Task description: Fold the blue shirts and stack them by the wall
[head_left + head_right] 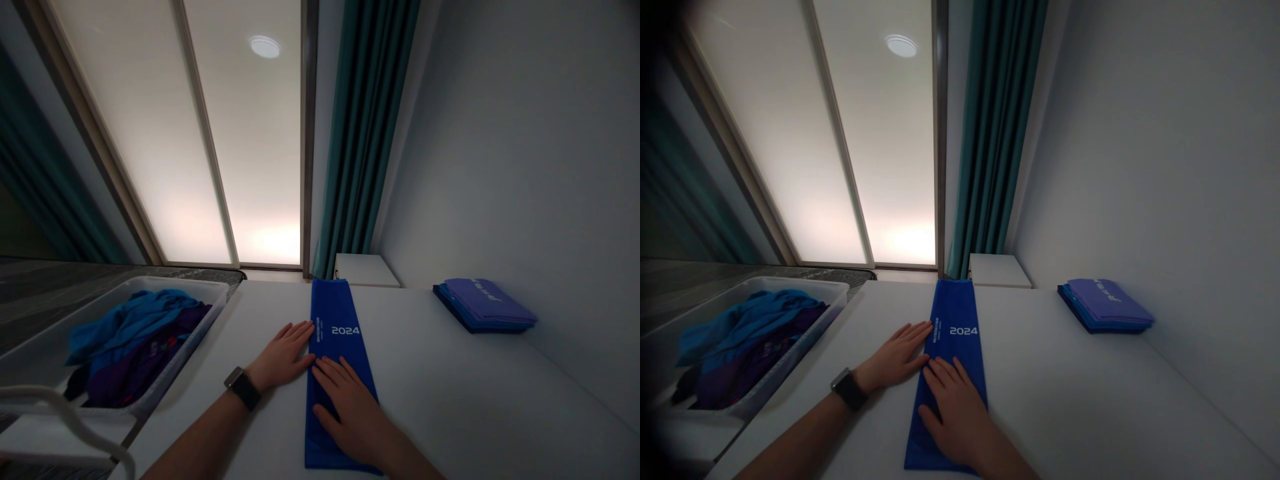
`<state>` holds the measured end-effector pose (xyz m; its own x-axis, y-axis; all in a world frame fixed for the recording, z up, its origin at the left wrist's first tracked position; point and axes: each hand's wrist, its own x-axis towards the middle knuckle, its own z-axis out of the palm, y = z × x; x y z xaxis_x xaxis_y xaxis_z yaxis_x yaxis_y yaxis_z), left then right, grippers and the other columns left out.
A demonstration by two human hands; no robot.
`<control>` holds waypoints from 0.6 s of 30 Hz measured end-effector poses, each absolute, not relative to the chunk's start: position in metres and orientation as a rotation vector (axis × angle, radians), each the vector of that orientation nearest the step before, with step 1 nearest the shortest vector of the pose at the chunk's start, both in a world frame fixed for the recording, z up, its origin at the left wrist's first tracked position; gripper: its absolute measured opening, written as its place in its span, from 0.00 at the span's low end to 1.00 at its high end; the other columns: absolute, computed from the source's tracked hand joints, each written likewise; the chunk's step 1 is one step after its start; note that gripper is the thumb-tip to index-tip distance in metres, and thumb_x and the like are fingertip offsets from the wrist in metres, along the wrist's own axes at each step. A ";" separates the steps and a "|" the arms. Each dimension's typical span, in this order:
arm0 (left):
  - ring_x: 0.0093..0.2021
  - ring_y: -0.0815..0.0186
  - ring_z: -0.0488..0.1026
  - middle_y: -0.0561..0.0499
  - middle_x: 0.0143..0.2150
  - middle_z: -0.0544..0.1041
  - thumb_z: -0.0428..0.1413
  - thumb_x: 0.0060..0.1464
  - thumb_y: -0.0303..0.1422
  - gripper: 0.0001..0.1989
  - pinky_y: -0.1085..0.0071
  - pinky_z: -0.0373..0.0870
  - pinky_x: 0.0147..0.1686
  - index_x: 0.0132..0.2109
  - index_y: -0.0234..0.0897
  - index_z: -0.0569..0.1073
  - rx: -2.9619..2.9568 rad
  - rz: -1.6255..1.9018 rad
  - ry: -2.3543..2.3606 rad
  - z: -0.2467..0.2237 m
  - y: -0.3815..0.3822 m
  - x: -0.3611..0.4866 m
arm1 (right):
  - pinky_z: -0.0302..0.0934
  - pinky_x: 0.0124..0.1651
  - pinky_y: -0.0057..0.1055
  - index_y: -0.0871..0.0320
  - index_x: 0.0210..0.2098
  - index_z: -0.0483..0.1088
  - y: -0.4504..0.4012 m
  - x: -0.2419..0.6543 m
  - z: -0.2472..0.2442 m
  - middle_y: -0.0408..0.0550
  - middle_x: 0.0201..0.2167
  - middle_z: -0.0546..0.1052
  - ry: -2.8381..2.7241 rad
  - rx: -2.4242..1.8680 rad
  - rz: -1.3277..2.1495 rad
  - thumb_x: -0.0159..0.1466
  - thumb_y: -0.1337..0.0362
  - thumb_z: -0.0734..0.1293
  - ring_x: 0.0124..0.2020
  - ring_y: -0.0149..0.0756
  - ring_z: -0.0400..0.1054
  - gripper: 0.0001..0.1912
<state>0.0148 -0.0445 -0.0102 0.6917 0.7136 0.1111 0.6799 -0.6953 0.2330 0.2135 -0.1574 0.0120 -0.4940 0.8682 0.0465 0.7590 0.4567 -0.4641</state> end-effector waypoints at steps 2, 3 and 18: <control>0.70 0.60 0.50 0.47 0.71 0.51 0.46 0.64 0.44 0.31 0.55 0.45 0.67 0.70 0.41 0.50 2.739 0.291 1.115 -0.010 -0.048 0.015 | 0.36 0.71 0.47 0.59 0.66 0.56 -0.158 0.215 0.011 0.51 0.68 0.56 -2.431 -1.397 0.550 0.67 0.58 0.59 0.69 0.42 0.45 0.29; 0.70 0.60 0.50 0.47 0.72 0.50 0.45 0.64 0.44 0.31 0.55 0.45 0.67 0.70 0.41 0.49 2.748 0.296 1.100 -0.010 -0.050 0.015 | 0.37 0.70 0.48 0.60 0.66 0.56 -0.158 0.216 0.009 0.52 0.67 0.57 -2.429 -1.388 0.545 0.66 0.59 0.60 0.69 0.42 0.45 0.30; 0.69 0.51 0.50 0.45 0.71 0.52 0.49 0.62 0.41 0.31 0.41 0.44 0.65 0.69 0.44 0.52 2.741 0.243 1.019 0.003 -0.108 0.006 | 0.42 0.69 0.50 0.58 0.59 0.62 -0.157 0.218 0.003 0.53 0.62 0.65 -2.314 -1.320 0.527 0.64 0.67 0.58 0.66 0.40 0.53 0.23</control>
<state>0.0060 -0.1081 0.0031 0.7477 0.6590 0.0820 0.6249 -0.7400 0.2487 0.2177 -0.1575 0.0027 -0.4592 0.8716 0.1719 0.7114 0.4767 -0.5165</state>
